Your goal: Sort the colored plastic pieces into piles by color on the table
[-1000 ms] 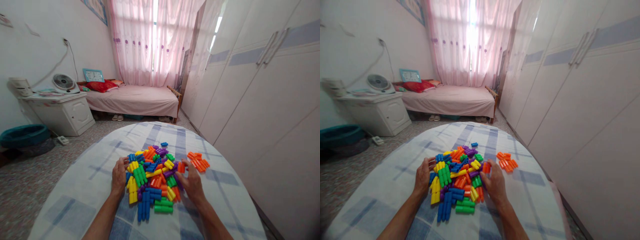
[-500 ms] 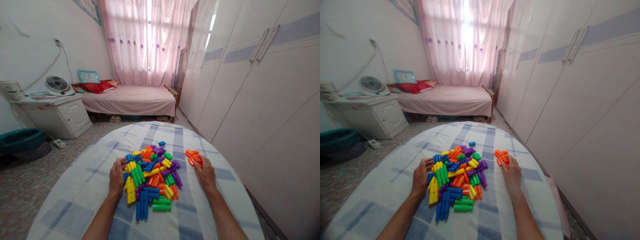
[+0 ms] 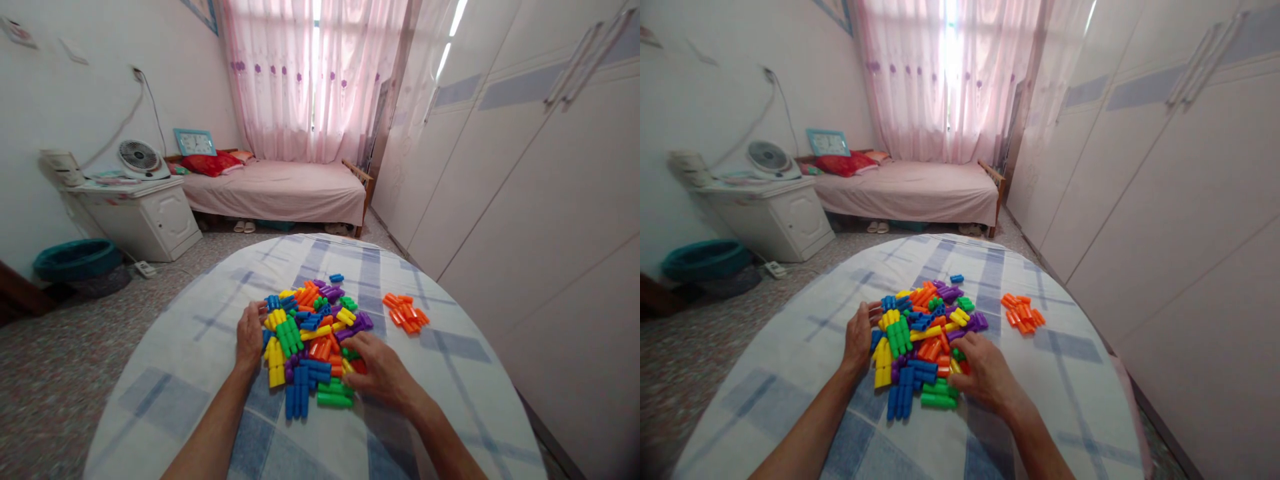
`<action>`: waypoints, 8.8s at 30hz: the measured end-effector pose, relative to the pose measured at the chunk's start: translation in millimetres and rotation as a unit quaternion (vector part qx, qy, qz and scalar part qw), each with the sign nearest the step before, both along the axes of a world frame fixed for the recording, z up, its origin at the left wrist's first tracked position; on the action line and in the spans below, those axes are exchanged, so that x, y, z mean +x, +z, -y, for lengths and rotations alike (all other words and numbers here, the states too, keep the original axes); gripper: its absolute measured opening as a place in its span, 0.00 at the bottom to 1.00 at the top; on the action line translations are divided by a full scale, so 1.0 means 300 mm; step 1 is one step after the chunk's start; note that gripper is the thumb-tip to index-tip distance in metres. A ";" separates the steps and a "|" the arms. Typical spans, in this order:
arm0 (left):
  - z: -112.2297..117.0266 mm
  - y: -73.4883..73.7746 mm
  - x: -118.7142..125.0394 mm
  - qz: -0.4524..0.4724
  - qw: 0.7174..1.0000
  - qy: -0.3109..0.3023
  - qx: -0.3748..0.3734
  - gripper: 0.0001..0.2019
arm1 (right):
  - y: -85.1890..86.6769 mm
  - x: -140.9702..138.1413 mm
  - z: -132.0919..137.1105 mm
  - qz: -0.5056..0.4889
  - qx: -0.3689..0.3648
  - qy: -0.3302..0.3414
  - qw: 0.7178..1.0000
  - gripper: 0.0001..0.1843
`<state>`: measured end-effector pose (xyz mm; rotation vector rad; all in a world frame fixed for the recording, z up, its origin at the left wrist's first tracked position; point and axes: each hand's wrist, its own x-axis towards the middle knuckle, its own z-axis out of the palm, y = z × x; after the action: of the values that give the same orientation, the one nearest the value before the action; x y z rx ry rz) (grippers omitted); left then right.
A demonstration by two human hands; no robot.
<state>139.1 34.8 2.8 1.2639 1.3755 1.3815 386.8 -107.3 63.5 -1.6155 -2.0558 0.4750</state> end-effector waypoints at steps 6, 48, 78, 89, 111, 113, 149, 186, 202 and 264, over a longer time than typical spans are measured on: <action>0.001 0.013 0.004 -0.012 1.000 0.008 0.004 0.31 | -0.036 -0.066 -0.012 0.074 0.037 0.029 0.996 0.14; -0.010 -0.012 -0.002 -0.007 1.000 0.001 0.013 0.30 | -0.010 0.270 -0.006 -0.100 0.022 -0.225 0.969 0.14; -0.007 -0.004 0.001 -0.002 1.000 0.004 0.004 0.31 | -0.082 0.416 -0.025 0.069 0.106 -0.439 0.890 0.18; -0.012 -0.014 -0.003 -0.002 1.000 0.007 0.006 0.31 | -0.155 0.435 -0.086 0.095 0.133 -0.462 0.872 0.20; -0.008 -0.003 0.008 -0.001 1.000 0.006 0.021 0.31 | -0.122 -0.074 -0.074 0.100 0.203 -0.078 0.971 0.13; -0.008 -0.001 0.008 -0.001 1.000 0.007 0.023 0.31 | -0.119 -0.076 -0.075 0.103 0.209 -0.084 0.969 0.10; -0.013 -0.020 0.000 0.008 1.000 -0.001 0.018 0.30 | -0.160 0.404 -0.050 0.052 0.242 -0.446 0.860 0.14; -0.008 -0.012 0.004 -0.003 1.000 0.006 0.019 0.30 | -0.057 -0.003 -0.040 -0.112 0.122 0.003 0.986 0.13; -0.009 -0.001 0.009 0.001 1.000 0.001 0.016 0.31 | -0.132 0.423 -0.014 0.103 0.186 -0.440 0.872 0.21; -0.008 0.021 0.002 0.074 0.997 0.035 0.009 0.31 | -0.237 0.469 -0.078 -0.249 0.240 -0.529 0.775 0.28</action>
<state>139.6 37.2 9.0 1.1106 1.3185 1.5084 527.4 -83.9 -7.7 -1.7431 -0.5809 -0.0606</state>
